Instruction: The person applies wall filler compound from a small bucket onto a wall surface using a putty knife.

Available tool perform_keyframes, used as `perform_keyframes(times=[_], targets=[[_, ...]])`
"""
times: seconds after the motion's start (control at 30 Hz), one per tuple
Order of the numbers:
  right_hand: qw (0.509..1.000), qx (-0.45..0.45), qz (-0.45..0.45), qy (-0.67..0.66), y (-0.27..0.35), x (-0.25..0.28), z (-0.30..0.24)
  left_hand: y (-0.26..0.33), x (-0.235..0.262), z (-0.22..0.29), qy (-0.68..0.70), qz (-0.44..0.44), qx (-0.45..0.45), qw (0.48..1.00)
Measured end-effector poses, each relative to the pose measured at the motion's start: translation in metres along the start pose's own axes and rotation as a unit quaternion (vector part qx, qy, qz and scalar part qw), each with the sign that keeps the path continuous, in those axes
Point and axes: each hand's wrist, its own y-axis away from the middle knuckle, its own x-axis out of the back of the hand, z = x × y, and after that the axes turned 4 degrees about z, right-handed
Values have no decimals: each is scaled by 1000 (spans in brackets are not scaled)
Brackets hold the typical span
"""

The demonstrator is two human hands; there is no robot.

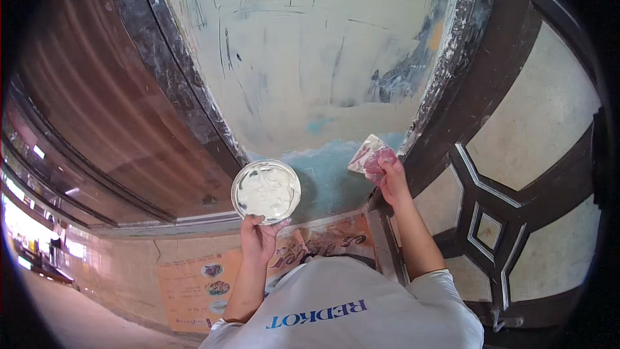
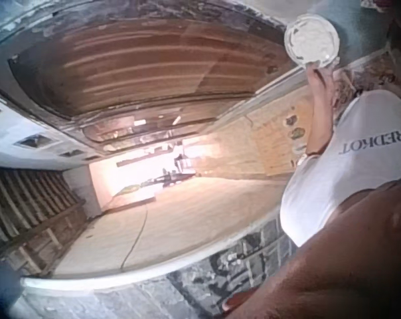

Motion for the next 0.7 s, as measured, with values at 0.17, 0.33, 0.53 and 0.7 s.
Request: perform_keyframes(times=[0.17, 0.33, 0.53, 0.7], targets=[[876, 301, 150, 345, -28, -1, -44, -4, 13, 3, 21, 8, 17, 1000], [619, 557, 153, 532, -51, -46, -97, 0, 19, 9, -5, 37, -8, 999], [504, 579, 190, 612, -111, -35, -57, 9, 34, 13, -23, 74, -19, 997], [498, 541, 209, 645, -111, -14, -11, 12, 44, 13, -36, 110, -23, 993]])
